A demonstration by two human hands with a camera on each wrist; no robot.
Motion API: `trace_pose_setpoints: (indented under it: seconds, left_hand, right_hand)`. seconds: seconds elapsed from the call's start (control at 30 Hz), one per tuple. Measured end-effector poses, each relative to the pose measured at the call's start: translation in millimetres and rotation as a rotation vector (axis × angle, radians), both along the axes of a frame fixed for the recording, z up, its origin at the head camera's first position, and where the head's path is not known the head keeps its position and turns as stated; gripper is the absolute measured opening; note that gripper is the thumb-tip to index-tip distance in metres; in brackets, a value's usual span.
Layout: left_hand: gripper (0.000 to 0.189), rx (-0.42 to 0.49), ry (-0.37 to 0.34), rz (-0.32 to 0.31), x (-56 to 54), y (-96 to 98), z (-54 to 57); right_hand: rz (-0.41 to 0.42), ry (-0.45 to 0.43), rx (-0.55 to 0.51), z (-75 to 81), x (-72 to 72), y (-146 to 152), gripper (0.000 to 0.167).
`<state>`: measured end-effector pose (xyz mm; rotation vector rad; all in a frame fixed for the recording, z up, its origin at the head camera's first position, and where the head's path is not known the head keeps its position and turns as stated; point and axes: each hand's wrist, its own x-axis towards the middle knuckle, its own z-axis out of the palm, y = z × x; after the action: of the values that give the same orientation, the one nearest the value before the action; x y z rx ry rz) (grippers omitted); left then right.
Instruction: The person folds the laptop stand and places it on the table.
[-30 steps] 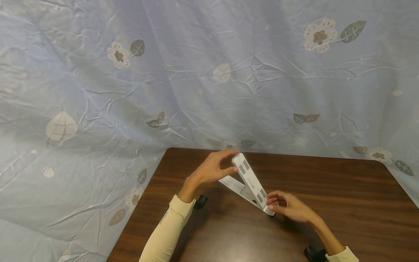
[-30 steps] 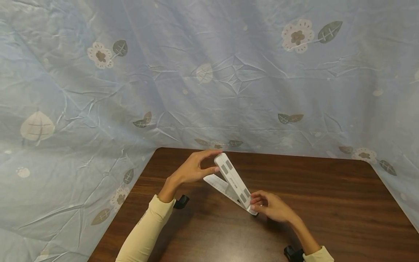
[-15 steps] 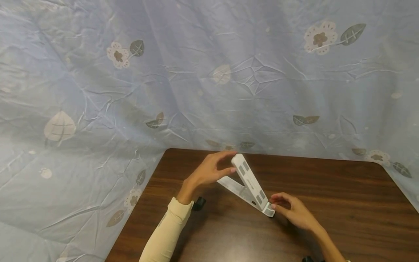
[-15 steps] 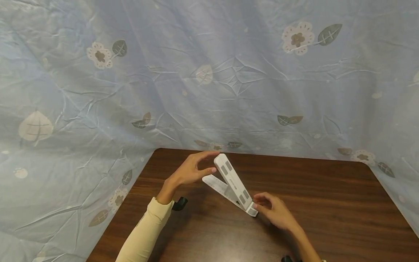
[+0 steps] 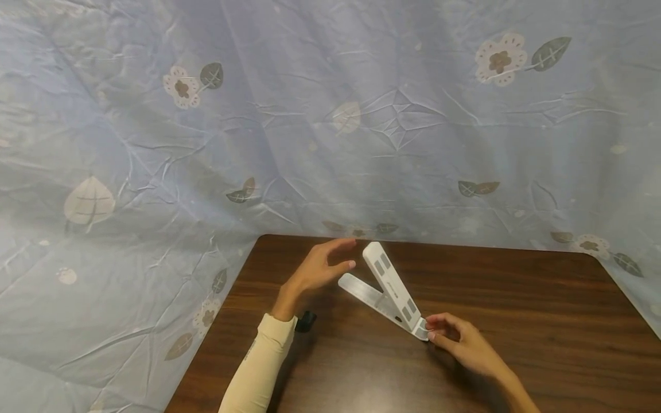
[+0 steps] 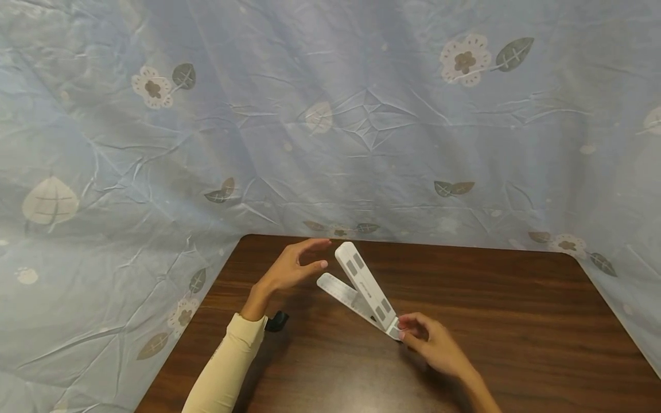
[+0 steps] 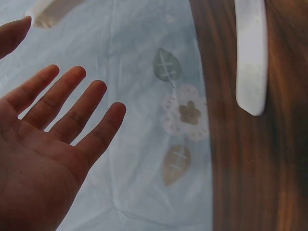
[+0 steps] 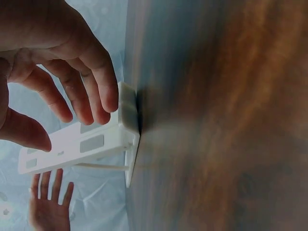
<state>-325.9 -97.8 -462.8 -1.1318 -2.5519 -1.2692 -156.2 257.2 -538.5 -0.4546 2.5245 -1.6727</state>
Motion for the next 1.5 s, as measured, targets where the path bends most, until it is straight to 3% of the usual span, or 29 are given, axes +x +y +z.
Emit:
trace_pose_setpoints:
  seconds: [0.23,0.4,0.7,1.1,1.5]
  left_hand:
    - [0.057,-0.002,-0.124,0.051,-10.7,-7.4,-20.1]
    - [0.057,-0.042,-0.156,0.073,-23.5,-4.2,-40.3]
    - [0.059,-0.099,-0.249,0.071,-32.8,3.9,-64.3]
    - [0.061,-0.187,-0.294,0.016,-34.9,7.1,-74.6]
    - [0.060,-0.198,-0.278,0.009,-28.4,-1.0,-71.0]
  right_hand:
    - [0.068,-0.038,-0.017,-8.7,6.5,-3.0,0.043]
    - [0.110,-0.029,-0.054,-12.6,8.5,-7.3,0.040]
    - [0.108,-0.049,-0.047,-15.2,9.1,-9.3,0.042]
    - [0.124,-0.066,-0.030,-12.6,7.7,-7.3,0.043]
    - [0.105,-0.058,-0.021,-10.8,3.5,-3.1,0.044]
